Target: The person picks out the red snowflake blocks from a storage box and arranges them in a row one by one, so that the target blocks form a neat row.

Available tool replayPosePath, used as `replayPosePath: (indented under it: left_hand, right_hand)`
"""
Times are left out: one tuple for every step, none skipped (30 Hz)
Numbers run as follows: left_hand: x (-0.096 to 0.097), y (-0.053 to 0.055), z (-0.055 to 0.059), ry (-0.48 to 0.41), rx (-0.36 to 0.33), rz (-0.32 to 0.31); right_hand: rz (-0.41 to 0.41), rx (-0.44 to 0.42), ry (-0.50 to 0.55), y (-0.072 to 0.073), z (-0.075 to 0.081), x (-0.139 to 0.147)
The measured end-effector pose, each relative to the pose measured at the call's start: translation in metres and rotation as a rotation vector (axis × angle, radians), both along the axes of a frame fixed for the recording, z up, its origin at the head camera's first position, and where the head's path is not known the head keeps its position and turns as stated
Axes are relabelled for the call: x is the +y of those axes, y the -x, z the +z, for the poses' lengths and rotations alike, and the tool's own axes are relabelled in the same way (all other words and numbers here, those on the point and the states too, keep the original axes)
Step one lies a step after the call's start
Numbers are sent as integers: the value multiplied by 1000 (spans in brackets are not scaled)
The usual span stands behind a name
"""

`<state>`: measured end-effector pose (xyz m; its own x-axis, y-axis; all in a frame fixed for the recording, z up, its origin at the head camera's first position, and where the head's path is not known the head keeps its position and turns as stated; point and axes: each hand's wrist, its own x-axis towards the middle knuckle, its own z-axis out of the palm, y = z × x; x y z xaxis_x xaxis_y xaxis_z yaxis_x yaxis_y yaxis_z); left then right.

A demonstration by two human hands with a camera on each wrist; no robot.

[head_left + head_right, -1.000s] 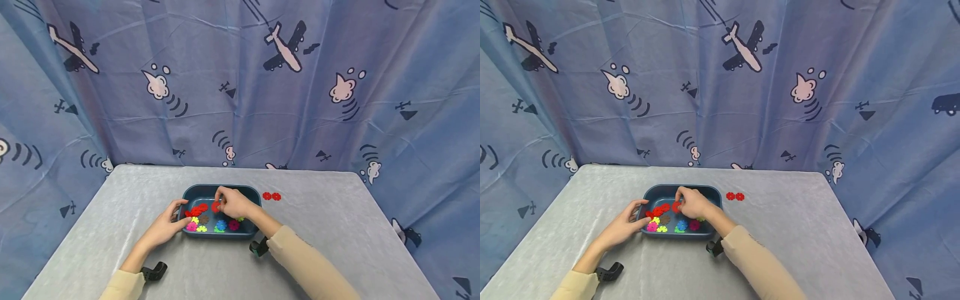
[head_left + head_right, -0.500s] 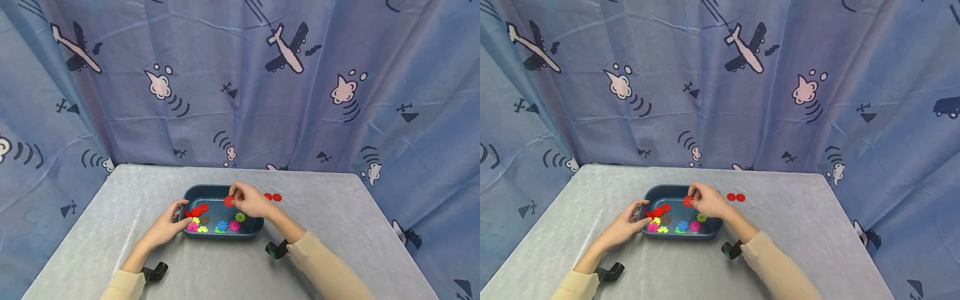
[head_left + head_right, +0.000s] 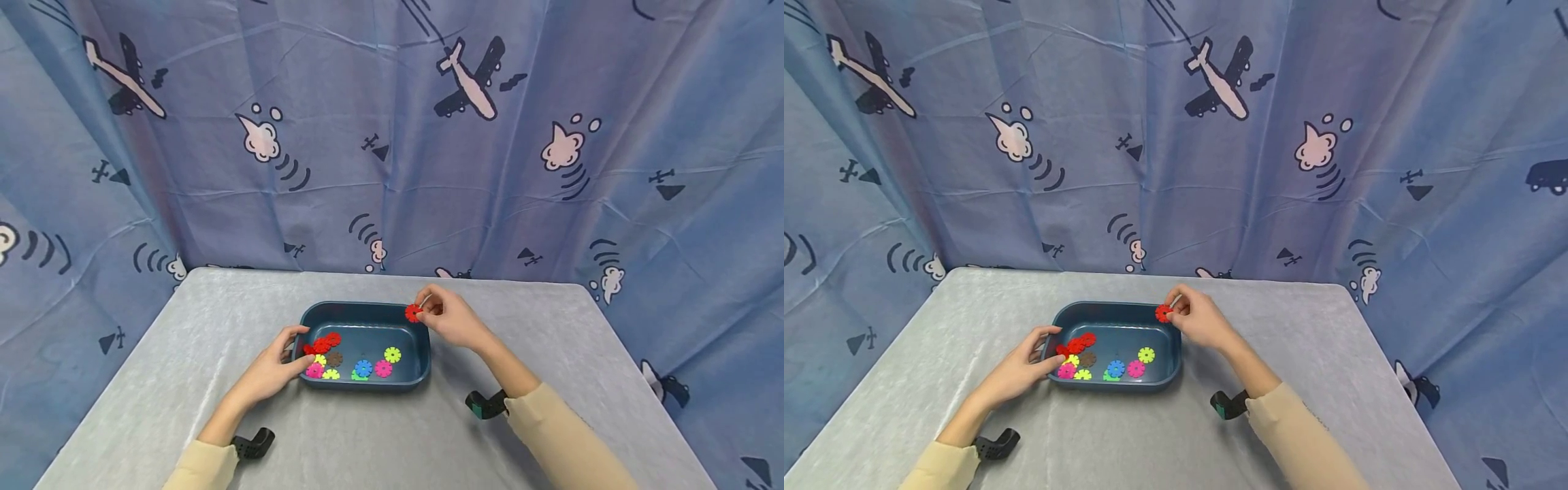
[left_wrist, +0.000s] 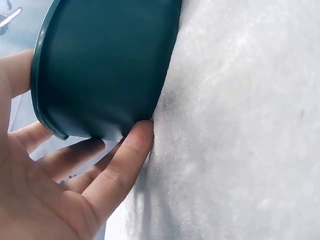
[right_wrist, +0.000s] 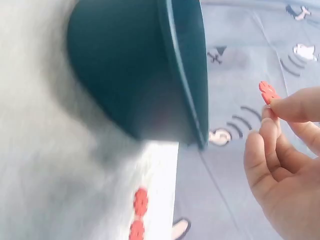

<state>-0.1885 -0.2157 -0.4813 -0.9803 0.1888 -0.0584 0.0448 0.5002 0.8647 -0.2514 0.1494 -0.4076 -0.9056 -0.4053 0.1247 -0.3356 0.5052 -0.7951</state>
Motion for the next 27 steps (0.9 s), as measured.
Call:
replayPosePath:
  left_hand:
    - [0,0,0,-1,1,0]
    - [0,0,0,-1,3,0]
    - [0,0,0,-2,3,-1]
    - [0,0,0,-3,3,-2]
    - [0,0,0,-4,2,-2]
    - [0,0,-1,-2,1,-2]
    - [0,0,-1,1,1,-4]
    - [0,0,-1,3,-1,-3]
    - [0,0,-2,4,-3,-4]
    - [0,0,-2,3,-4,-2]
    - [0,0,-2,5,-4,-1]
    - [0,0,-2,6,-2,-1]
    - [0,0,-2,10,4,-6]
    - [0,0,-2,8,3,-2]
    - [0,0,-1,6,6,-2]
    - [0,0,-1,4,5,0]
    - [0,0,-1,6,7,-2]
    - [0,-1,-1,5,8,-4]
    - [0,-1,-1,5,9,-8]
    - [0,-1,-1,2,6,-5]
    - [0,0,-2,2,7,-7]
    - [0,-1,-2,4,9,-9]
    - [0,-1,-1,7,12,-13]
    - [0,-1,-1,8,13,-14]
    - [0,-1,-2,11,14,-15]
    - [0,-1,-1,12,14,-15]
    - [0,-1,-1,11,12,-11]
  right_hand:
    - [-8,-3,8,1,-1,5]
    - [-19,-5,7,1,-1,9]
    - [-28,-9,11,1,1,12]
    - [-38,-12,14,0,2,16]
    - [-49,-17,19,-1,4,18]
    - [-62,-19,20,-1,5,21]
    - [-76,-22,20,-1,5,25]
    - [-90,-23,21,0,4,28]
    - [-101,-27,27,2,3,32]
    - [-114,-29,25,5,-2,37]
    - [-124,-31,23,8,-6,41]
    - [-133,-36,20,11,-11,46]
    - [-142,-41,17,14,-16,51]
    - [-150,-46,18,16,-19,55]
    - [-156,-49,16,18,-23,59]
    - [-166,-53,14,19,-26,63]
    - [-168,-53,15,21,-29,67]
    - [-177,-53,15,22,-33,71]
    - [-184,-51,15,23,-36,75]
    - [-193,-48,13,24,-39,78]
    - [-198,-47,5,25,-42,81]
    - [-205,-50,1,26,-44,84]
    - [-204,-53,-4,27,-48,87]
    - [-215,-63,-10,28,-51,89]
    - [-220,-75,-14,29,-53,91]
    - [-227,-87,-20,30,-56,94]
    - [-228,-101,-25,31,-59,96]
